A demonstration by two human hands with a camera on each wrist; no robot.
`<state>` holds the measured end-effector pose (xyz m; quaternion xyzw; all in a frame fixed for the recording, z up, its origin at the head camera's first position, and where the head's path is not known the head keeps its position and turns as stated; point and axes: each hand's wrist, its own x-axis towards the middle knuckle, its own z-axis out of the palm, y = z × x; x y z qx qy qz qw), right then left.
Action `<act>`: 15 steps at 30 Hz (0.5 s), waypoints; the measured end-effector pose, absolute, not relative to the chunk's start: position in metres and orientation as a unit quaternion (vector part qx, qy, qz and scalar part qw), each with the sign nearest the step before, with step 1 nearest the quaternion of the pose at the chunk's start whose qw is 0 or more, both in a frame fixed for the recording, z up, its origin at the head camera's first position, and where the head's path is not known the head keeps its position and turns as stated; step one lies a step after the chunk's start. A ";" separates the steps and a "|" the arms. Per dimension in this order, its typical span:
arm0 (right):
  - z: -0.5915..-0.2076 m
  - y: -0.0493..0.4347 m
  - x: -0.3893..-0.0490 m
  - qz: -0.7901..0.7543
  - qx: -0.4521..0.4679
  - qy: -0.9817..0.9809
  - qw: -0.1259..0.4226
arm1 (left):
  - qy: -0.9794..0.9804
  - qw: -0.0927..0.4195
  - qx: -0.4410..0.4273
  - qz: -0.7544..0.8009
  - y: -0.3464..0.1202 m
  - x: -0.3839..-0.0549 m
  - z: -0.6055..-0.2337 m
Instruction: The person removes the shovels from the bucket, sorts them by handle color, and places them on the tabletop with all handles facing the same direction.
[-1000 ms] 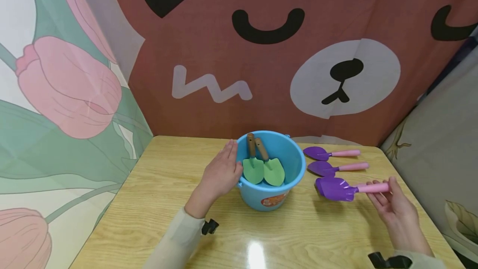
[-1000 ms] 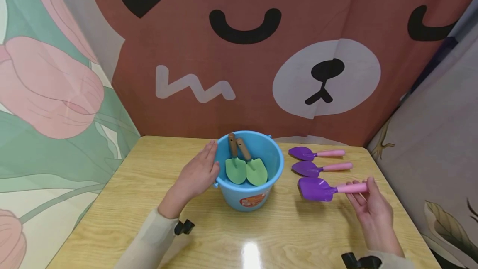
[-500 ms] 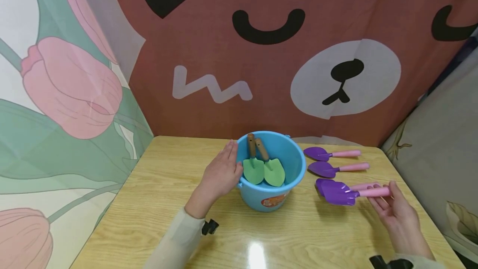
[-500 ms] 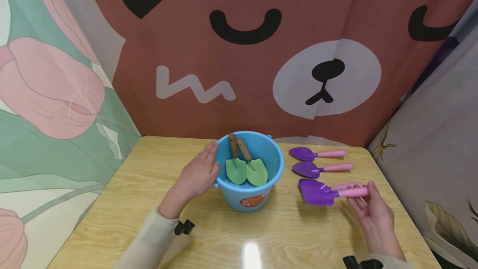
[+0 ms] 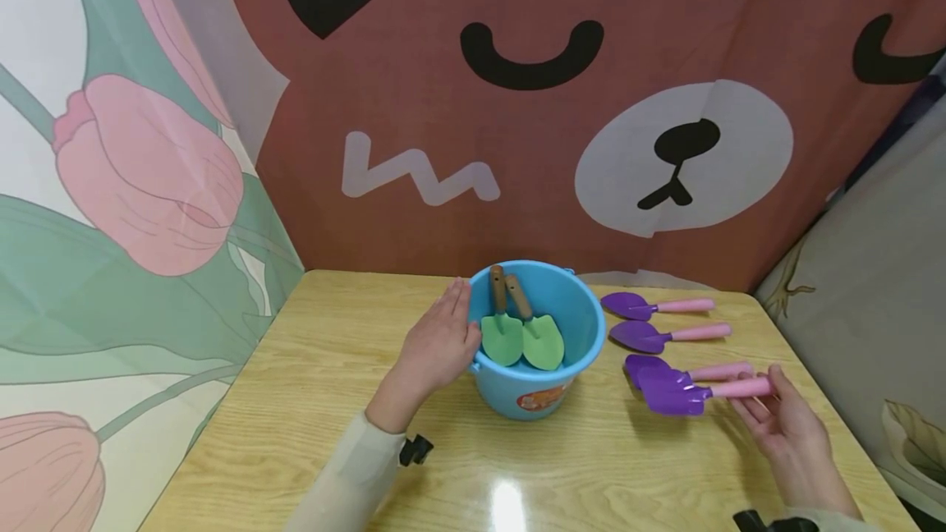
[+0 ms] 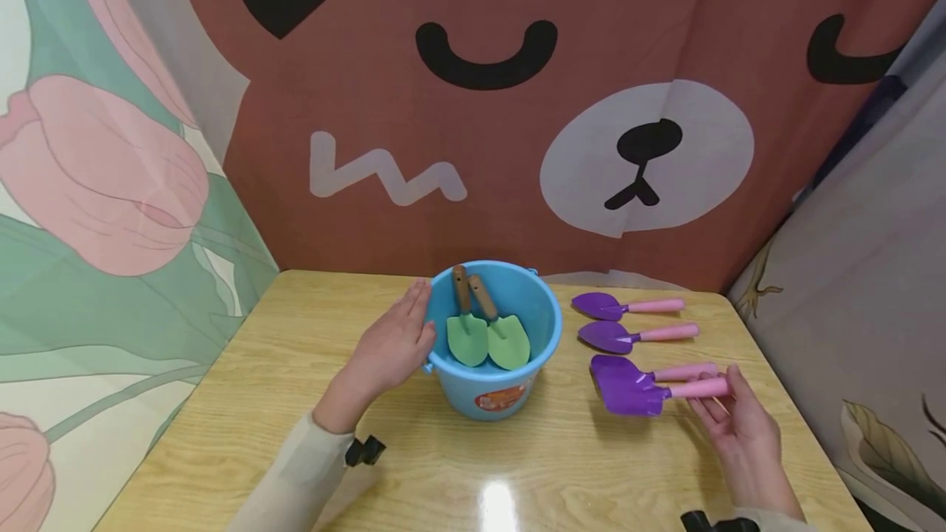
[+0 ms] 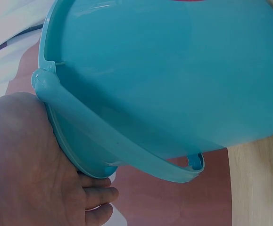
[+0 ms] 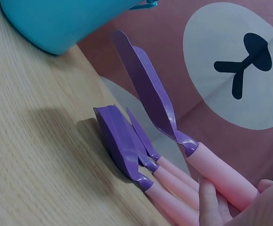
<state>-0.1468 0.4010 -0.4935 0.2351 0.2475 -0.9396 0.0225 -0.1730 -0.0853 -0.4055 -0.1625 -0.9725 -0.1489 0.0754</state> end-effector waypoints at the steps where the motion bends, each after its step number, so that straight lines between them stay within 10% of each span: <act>1: -0.494 0.402 -0.147 -0.939 0.235 0.250 0.025 | -0.973 0.074 -0.162 -0.148 -0.085 -0.173 -0.406; 15: -0.496 0.403 -0.146 -0.919 0.281 0.275 0.023 | -0.973 0.075 -0.160 -0.148 -0.085 -0.173 -0.406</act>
